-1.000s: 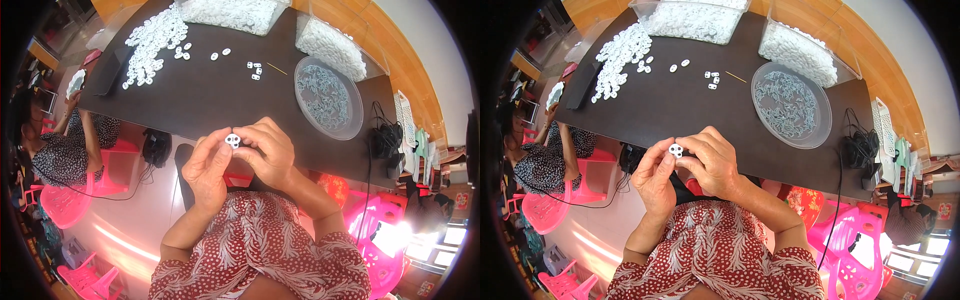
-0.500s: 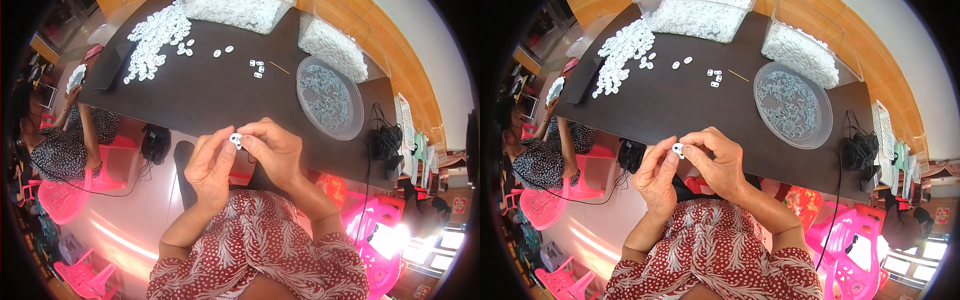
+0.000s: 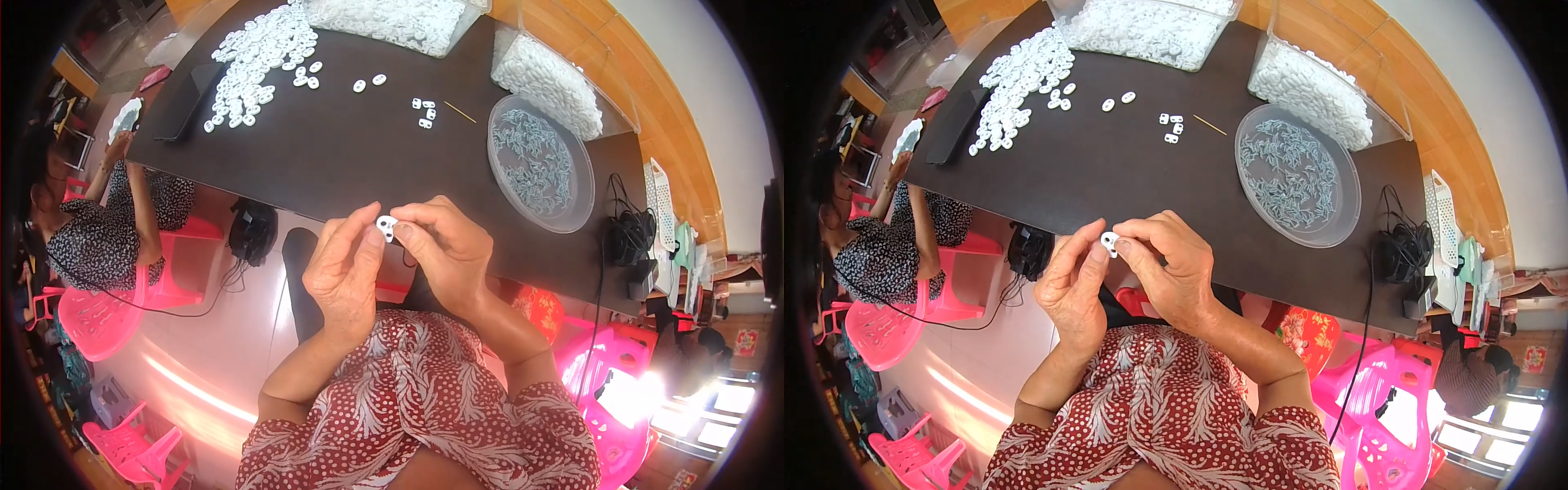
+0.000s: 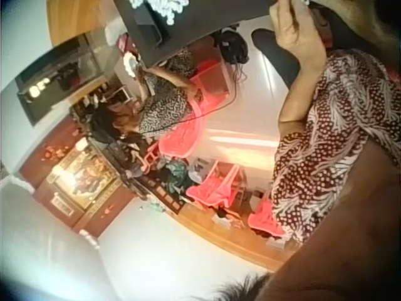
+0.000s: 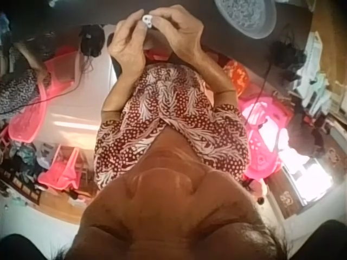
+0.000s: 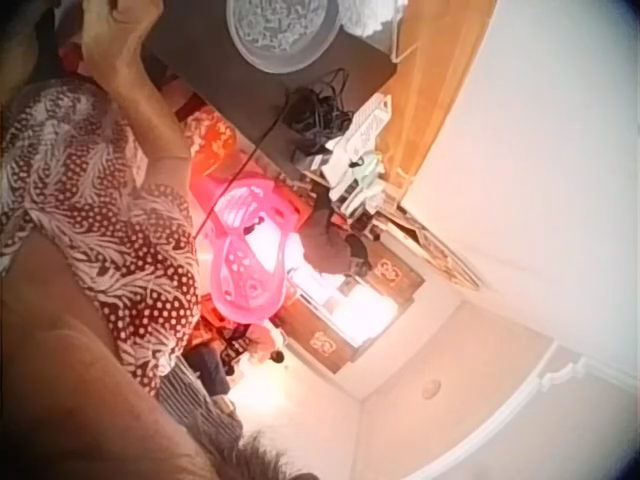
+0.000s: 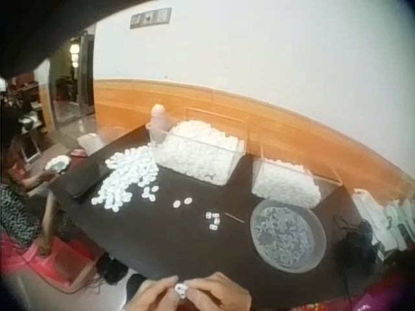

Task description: Manually assembling small white plastic components with metal pins at a workshop table.

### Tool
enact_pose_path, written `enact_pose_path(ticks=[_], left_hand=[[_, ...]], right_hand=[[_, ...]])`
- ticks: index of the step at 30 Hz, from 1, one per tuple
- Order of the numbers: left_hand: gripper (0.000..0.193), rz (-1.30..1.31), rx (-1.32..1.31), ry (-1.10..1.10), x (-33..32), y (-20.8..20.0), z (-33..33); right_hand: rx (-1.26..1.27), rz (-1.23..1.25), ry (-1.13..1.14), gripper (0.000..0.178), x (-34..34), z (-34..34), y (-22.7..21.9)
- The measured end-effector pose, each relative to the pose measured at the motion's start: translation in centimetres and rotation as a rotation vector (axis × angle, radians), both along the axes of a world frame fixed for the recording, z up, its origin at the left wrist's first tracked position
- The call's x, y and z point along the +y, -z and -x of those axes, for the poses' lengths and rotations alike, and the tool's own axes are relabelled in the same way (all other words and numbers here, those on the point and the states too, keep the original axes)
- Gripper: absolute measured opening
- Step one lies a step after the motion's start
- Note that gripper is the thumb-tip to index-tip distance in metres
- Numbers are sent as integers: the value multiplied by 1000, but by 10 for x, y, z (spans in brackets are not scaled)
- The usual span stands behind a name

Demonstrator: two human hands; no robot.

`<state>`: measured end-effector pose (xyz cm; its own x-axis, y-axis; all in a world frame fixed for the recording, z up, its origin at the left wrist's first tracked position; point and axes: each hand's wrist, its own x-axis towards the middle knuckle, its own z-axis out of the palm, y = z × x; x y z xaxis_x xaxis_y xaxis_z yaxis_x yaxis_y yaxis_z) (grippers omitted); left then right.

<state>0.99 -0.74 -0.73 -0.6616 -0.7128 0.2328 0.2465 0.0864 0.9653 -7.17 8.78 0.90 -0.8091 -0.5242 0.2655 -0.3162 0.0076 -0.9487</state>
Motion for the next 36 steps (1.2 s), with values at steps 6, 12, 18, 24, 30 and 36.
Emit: enact_pose_path(ticks=[6,12,18,24,30,36], left_hand=[[21,-40,20,30,1,2,2],[19,-157,46,80,1,0,6],[15,-213,-38,115,-11,6,11],[12,-689,-97,239,-23,0,25],[8,-852,-110,339,-35,-3,42],[11,-677,-90,349,-36,0,62]], right_hand=[[-72,21,19,12,0,2,-1],[-101,31,28,12,1,5,4],[829,-199,158,21,2,45,2],[940,-492,1,13,9,83,18],[-168,-253,-70,11,8,87,5],[-183,-234,-25,12,9,96,14]])
